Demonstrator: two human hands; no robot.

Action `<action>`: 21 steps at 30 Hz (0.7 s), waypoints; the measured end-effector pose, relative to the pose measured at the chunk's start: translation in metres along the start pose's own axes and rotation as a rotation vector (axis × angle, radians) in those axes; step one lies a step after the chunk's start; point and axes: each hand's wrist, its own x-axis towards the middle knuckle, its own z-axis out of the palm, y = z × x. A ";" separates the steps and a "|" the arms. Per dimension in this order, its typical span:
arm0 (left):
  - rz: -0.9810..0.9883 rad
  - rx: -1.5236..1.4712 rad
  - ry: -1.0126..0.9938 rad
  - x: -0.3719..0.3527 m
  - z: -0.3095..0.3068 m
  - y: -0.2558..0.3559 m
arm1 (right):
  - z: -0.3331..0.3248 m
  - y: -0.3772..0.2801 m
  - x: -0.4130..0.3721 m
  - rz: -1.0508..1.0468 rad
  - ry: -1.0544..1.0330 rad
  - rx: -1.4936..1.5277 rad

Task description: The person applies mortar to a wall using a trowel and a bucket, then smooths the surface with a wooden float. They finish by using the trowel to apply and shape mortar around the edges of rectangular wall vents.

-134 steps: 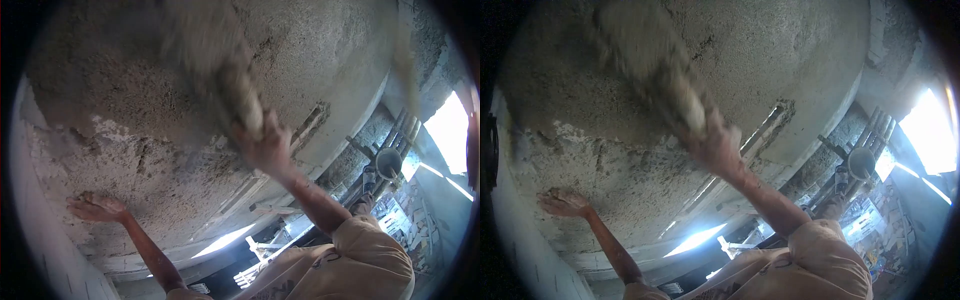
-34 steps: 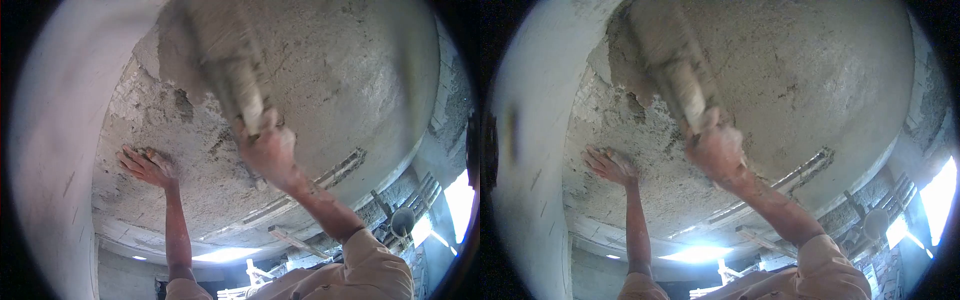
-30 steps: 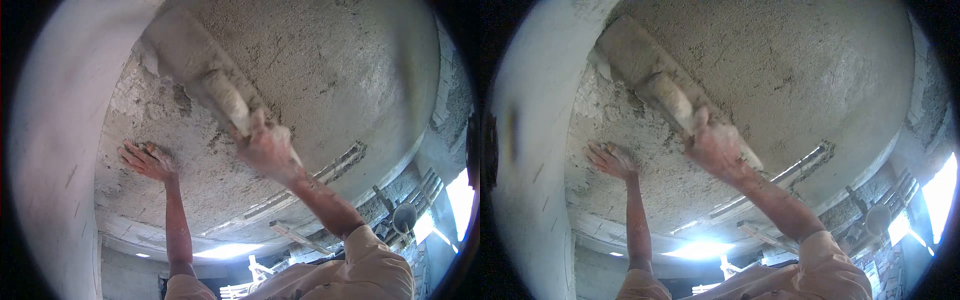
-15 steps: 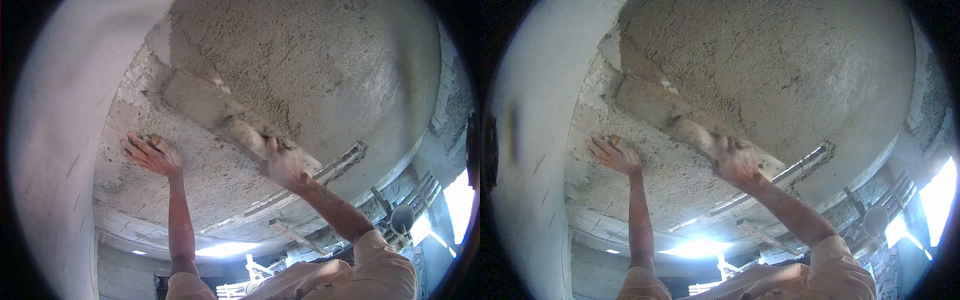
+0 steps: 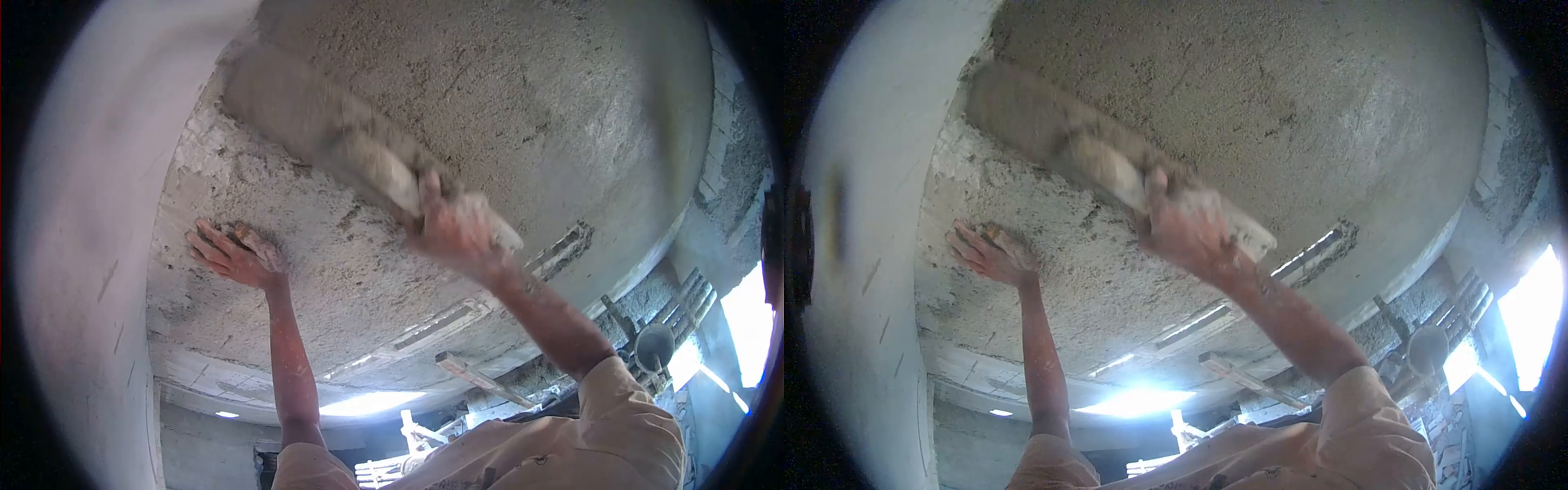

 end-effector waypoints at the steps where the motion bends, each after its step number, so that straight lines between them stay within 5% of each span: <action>1: 0.010 0.001 -0.007 -0.002 -0.001 -0.001 | -0.019 0.002 0.010 0.084 -0.079 0.043; 3: 0.024 0.004 -0.004 0.001 0.001 -0.004 | -0.051 0.012 0.030 0.237 -0.226 0.126; 5: 0.055 0.005 0.004 0.001 0.002 -0.008 | -0.033 0.044 0.021 0.138 0.097 0.123; 8: 0.030 0.012 0.001 0.002 0.001 -0.004 | -0.036 0.062 0.008 0.299 0.330 0.227; 11: -0.046 0.020 -0.016 0.001 0.000 0.004 | -0.009 0.064 -0.008 0.444 0.215 0.297; 16: 0.012 0.011 0.010 0.002 0.003 -0.005 | 0.042 0.024 -0.013 -0.173 0.294 0.040; 19: -0.011 0.001 -0.009 0.003 -0.004 0.004 | -0.001 0.023 0.013 -0.022 0.177 -0.201; 21: -0.013 0.014 -0.017 0.002 -0.005 0.006 | -0.053 0.031 0.031 0.188 -0.002 -0.028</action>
